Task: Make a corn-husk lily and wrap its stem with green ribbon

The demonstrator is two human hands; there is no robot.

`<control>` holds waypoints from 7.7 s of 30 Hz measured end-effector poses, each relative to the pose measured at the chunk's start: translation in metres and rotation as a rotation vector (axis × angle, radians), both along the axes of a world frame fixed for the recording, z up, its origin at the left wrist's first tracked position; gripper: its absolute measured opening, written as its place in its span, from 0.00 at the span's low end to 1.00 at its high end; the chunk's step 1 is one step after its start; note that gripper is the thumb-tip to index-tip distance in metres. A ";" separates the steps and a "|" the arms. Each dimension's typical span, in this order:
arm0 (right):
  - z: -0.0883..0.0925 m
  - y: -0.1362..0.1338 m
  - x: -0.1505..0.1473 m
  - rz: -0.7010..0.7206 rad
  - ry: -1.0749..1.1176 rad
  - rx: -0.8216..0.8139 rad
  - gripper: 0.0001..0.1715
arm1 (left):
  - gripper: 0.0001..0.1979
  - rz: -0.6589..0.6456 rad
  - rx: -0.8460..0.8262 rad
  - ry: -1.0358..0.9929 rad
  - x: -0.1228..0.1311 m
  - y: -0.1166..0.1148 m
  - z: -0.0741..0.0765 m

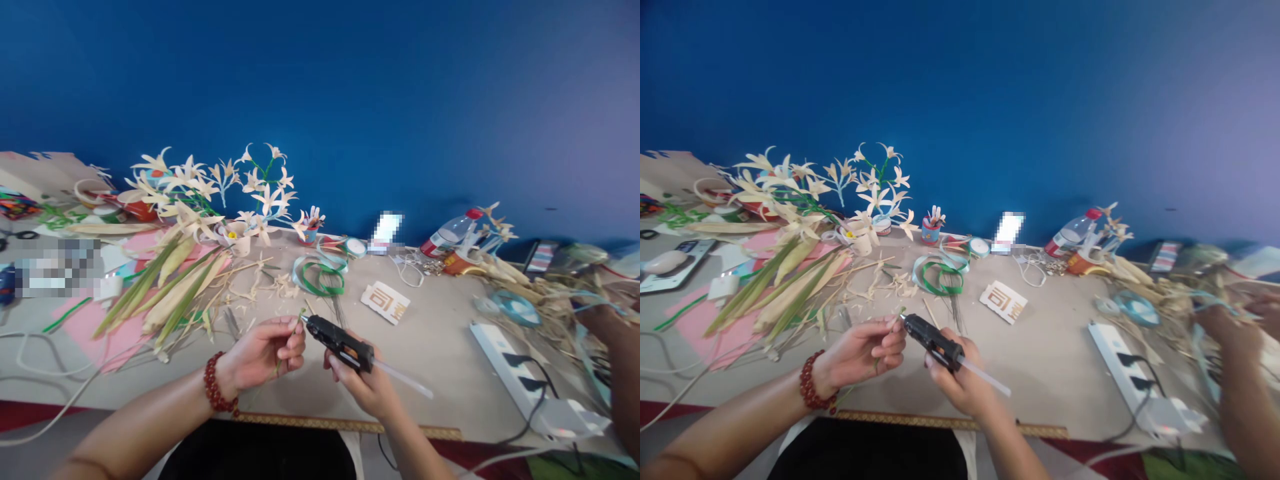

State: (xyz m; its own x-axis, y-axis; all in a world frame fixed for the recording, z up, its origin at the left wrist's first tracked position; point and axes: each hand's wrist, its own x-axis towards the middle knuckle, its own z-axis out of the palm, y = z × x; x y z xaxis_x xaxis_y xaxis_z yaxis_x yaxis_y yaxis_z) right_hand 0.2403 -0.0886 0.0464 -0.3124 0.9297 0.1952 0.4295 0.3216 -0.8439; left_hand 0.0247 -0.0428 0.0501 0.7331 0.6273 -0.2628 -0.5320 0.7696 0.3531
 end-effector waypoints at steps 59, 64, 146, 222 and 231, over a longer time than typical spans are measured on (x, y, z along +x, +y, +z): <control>-0.025 -0.006 0.021 -0.102 0.172 -0.073 0.10 | 0.11 0.142 0.736 0.764 -0.002 0.004 -0.015; -0.038 0.011 0.078 -0.612 -0.399 0.152 0.18 | 0.11 0.250 1.152 1.115 -0.012 0.005 -0.010; -0.032 0.082 -0.016 0.077 -0.008 0.013 0.11 | 0.12 0.087 0.971 1.004 -0.006 0.031 -0.051; -0.036 0.084 -0.016 0.070 0.014 -0.060 0.10 | 0.10 0.140 0.927 0.925 -0.001 0.033 -0.063; -0.042 0.086 -0.015 0.070 0.016 -0.062 0.11 | 0.11 0.141 0.916 0.930 0.000 0.033 -0.062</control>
State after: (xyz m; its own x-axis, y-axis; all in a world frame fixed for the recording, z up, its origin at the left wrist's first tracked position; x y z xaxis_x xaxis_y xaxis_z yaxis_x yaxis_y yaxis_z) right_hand 0.2254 -0.0030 0.0042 -0.3744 0.9161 0.1432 0.3942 0.2971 -0.8697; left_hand 0.0247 -0.0099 -0.0120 0.4238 0.9029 -0.0716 0.1361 0.0147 0.9906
